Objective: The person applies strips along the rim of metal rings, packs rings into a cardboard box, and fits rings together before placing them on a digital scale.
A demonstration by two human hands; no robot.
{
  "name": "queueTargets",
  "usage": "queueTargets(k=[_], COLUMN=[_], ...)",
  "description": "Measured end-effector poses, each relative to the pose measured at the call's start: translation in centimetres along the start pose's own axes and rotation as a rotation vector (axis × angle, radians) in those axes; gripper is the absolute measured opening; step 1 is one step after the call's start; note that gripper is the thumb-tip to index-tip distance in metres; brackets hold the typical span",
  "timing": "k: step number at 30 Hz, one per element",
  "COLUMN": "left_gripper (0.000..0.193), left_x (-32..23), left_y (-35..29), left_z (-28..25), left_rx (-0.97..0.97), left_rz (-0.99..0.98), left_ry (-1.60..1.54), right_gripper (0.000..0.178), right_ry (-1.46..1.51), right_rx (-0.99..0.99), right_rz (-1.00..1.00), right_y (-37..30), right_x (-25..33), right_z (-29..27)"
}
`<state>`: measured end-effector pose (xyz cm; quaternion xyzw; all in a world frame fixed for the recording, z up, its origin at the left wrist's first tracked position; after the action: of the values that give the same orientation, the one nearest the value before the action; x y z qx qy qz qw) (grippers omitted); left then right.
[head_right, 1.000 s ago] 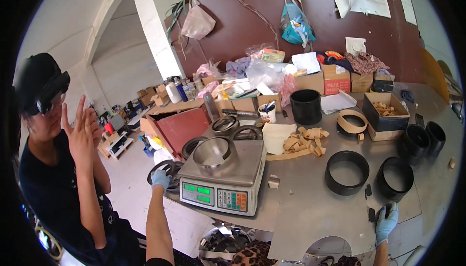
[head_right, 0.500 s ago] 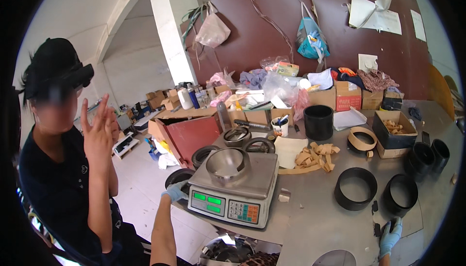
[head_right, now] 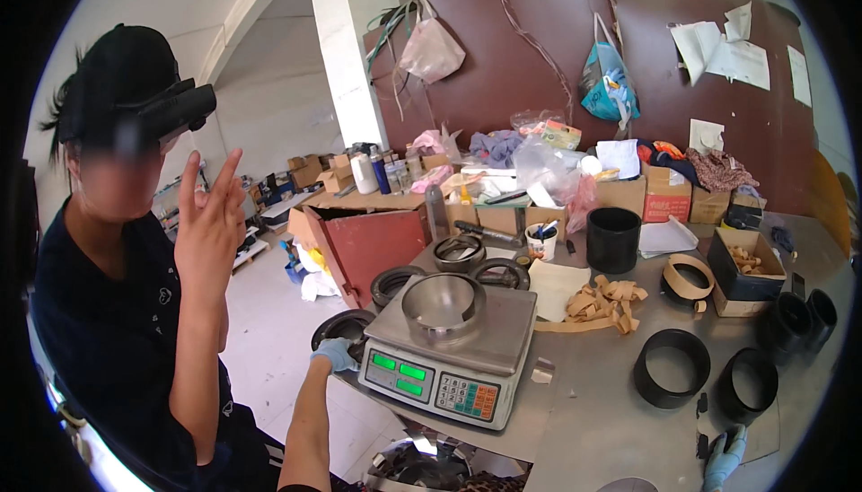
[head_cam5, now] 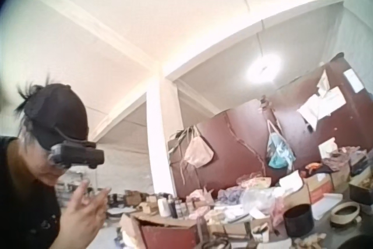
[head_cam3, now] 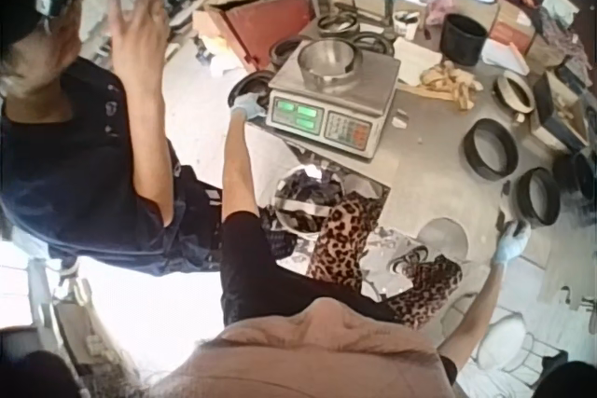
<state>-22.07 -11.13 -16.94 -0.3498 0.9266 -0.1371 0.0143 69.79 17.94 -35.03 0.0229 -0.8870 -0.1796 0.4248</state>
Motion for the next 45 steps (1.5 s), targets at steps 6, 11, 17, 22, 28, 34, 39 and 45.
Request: queueTargets(k=[6, 11, 17, 22, 28, 34, 39, 45], left_gripper=[0.056, 0.045, 0.05, 0.032, 0.044, 0.046, 0.046, 0.059], left_x=[-0.5, 1.4, 2.2, 4.3, 1.4, -5.0, -5.2, -6.0], left_y=[-2.0, -0.7, -0.7, 3.0, 8.5, 16.4, 17.3, 16.5], left_z=[0.5, 1.9, 0.5, -3.3, -9.8, -9.0, -9.1, -9.9], left_rx=[0.02, 0.113, 0.027, -0.266, -0.235, -0.101, -0.027, -0.1], left_rz=[-0.061, 0.002, -0.019, 0.041, 0.136, 0.353, 0.419, 0.226], left_ry=[-0.131, -0.182, -0.159, -0.106, -0.124, -0.004, -0.123, 0.324], right_gripper=[0.049, 0.049, 0.05, 0.052, 0.056, 0.057, 0.053, 0.05], right_ry=[0.028, 0.075, 0.141, 0.096, 0.441, 0.386, 0.19, 0.224], right_rx=[-0.013, 0.026, 0.002, 0.052, 0.093, 0.019, -0.036, -0.021], right_rz=[-0.029, 0.016, 0.012, -0.011, -0.111, 0.021, 0.026, 0.034], right_y=[0.1, 0.4, 0.4, 1.0, 0.5, -2.3, -2.2, -1.2], right_x=[-0.1, 0.1, -1.4, -3.5, -6.7, -4.3, -1.3, 2.5], right_z=[-0.3, -0.2, 0.7, 0.2, 0.3, -0.7, -1.0, -0.2])
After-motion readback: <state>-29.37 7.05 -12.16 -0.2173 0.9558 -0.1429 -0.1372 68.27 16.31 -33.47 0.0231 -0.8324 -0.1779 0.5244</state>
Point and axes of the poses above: each hand's wrist, its own y-axis towards the middle knuckle, its own z-axis out of the palm, x = y × z, the point moved 5 cm from there along y, towards the middle knuckle, and after that the axes turned 15 degrees about x, right-handed, at the moved point
